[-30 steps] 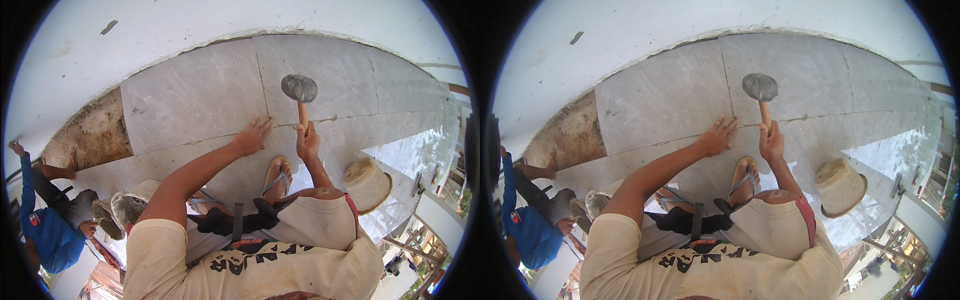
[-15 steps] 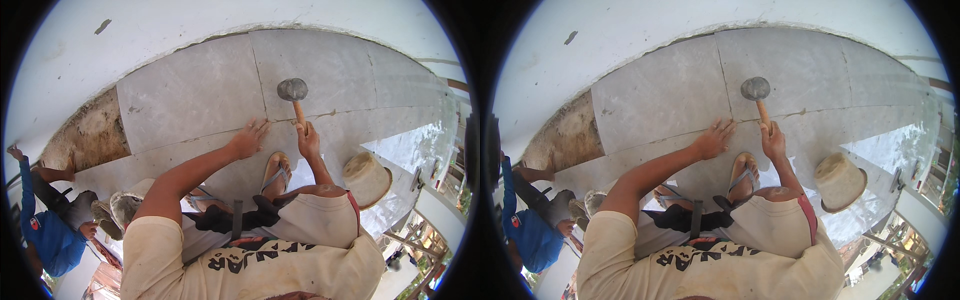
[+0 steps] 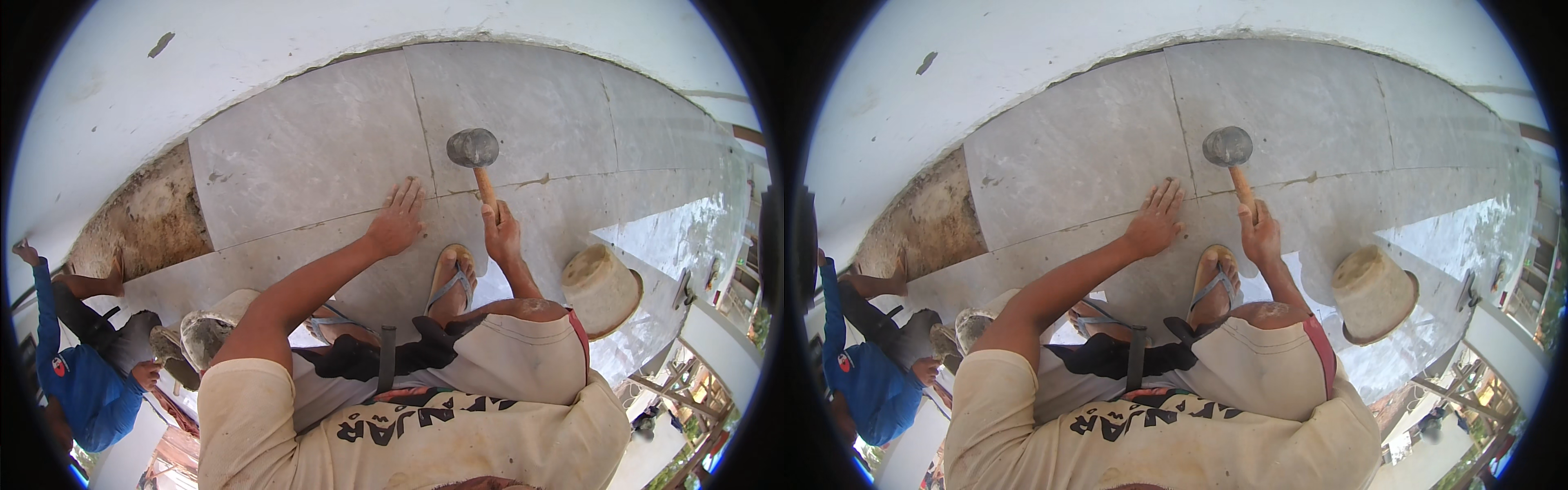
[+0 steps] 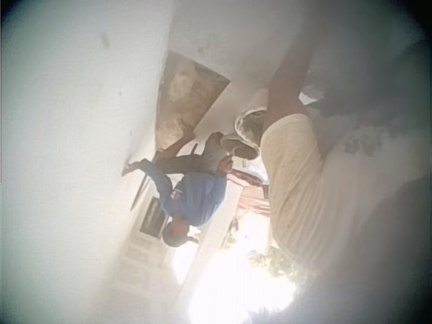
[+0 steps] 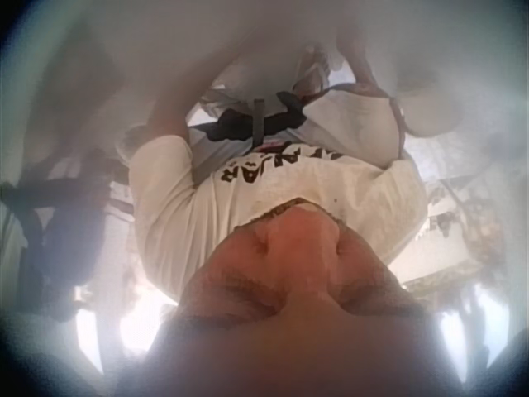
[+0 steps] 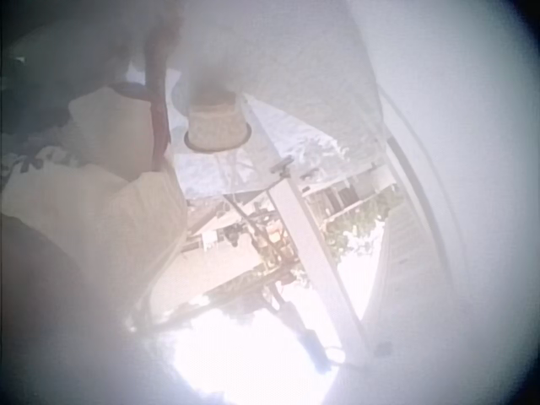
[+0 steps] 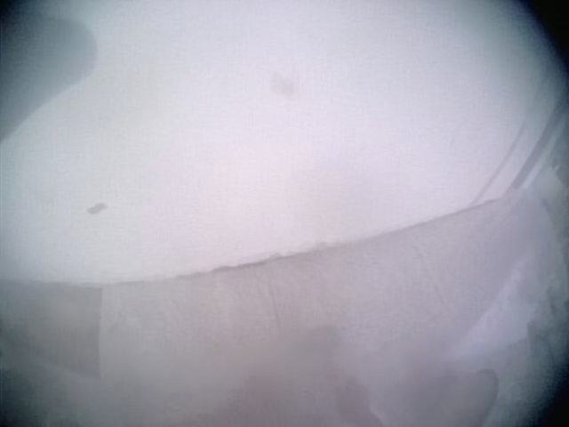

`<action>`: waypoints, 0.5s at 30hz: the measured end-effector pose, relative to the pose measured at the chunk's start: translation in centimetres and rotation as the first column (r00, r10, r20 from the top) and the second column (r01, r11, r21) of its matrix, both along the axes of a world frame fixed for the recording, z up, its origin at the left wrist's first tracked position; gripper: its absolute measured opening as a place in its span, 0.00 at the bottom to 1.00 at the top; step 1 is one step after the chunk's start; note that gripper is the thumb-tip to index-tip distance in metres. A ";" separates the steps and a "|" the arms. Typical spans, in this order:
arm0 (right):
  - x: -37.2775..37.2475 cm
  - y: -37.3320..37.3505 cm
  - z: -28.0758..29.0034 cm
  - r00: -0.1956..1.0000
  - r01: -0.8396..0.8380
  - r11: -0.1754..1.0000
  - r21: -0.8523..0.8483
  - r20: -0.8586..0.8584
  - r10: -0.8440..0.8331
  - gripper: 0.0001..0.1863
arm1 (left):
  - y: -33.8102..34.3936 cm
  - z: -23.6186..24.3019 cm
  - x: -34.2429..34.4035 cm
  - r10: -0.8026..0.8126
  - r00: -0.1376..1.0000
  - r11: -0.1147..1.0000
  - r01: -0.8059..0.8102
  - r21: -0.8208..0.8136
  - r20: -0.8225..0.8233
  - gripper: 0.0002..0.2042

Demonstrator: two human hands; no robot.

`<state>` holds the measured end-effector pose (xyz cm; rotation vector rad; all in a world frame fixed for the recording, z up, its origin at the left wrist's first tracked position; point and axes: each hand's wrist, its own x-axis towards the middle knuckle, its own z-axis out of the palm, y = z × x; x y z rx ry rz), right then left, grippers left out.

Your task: The person applies mortar to the back of a large ceramic tile using a notched trowel. They then place the tile onto the prepared floor surface and use a rubber mallet to tap it into position, ensuring it is level and securely set.

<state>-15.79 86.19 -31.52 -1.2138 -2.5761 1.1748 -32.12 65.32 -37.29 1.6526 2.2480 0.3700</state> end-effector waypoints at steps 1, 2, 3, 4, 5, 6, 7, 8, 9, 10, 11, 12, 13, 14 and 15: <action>0.1 0.0 0.0 1.000 -0.014 1.000 0.010 0.001 0.014 0.24 | 0.4 -0.5 -1.2 0.041 0.998 0.999 -0.041 0.004 -0.037 0.41; -0.1 -0.3 0.3 1.000 -0.024 1.000 -0.002 -0.009 0.024 0.24 | 0.7 -0.6 -2.4 0.085 0.994 0.996 -0.084 0.008 -0.074 0.41; -0.4 -0.5 0.8 0.999 -0.034 0.999 -0.014 -0.018 0.034 0.24 | 1.0 -0.7 -3.5 0.092 0.995 0.996 -0.092 -0.014 -0.037 0.43; -0.4 -0.7 1.4 0.999 -0.040 0.999 -0.022 -0.024 0.039 0.24 | 1.6 0.0 -4.7 0.094 0.996 0.995 -0.094 -0.033 0.005 0.44; -0.6 -0.8 1.8 0.999 -0.052 0.998 -0.031 -0.016 0.052 0.24 | 1.9 0.3 -5.5 0.103 0.994 0.993 -0.101 -0.055 0.043 0.45; -0.6 -1.1 2.2 0.998 -0.065 0.997 -0.040 -0.009 0.065 0.24 | 2.2 0.7 -6.0 0.115 0.992 0.991 -0.111 -0.073 0.053 0.47; -0.5 -1.3 2.4 0.997 -0.076 0.996 -0.049 -0.001 0.077 0.23 | 2.4 0.9 -6.5 0.125 0.990 0.989 -0.119 -0.091 0.063 0.49; -0.3 -1.7 2.2 0.995 -0.097 0.994 -0.040 0.017 0.098 0.23 | 2.5 1.1 -6.8 0.135 0.988 0.986 -0.126 -0.108 0.074 0.51; 0.1 -2.0 1.6 0.992 -0.117 0.993 -0.032 0.035 0.118 0.23 | 2.5 1.3 -7.0 0.154 0.986 0.981 -0.145 -0.132 0.064 0.52; 0.5 -2.3 1.0 0.989 -0.134 0.991 -0.023 0.056 0.135 0.22 | 2.5 1.6 -7.1 0.170 0.984 0.975 -0.159 -0.155 0.058 0.53; 0.9 -2.3 0.2 0.969 -0.179 0.984 -0.017 0.170 0.180 0.22 | 2.6 1.6 -6.9 0.182 0.982 0.969 -0.170 -0.177 0.057 0.53; 1.1 -2.2 -0.6 0.934 -0.224 0.974 -0.016 0.283 0.220 0.22 | 2.8 1.7 -6.7 0.176 0.982 0.969 -0.162 -0.185 0.062 0.54; 0.3 -2.2 -0.6 0.886 -0.279 0.960 -0.023 0.378 0.267 0.21 | 2.7 1.6 -6.9 0.182 0.982 0.966 -0.168 -0.195 0.055 0.54; 0.2 -2.3 -0.1 0.908 -0.269 0.963 -0.034 0.325 0.265 0.21 | 2.7 1.6 -7.2 0.186 0.981 0.963 -0.173 -0.205 0.047 0.55; -0.2 -1.9 0.4 0.917 -0.262 0.965 -0.032 0.304 0.259 0.21 | 2.8 1.5 -7.4 0.186 0.982 0.969 -0.176 -0.173 0.043 0.55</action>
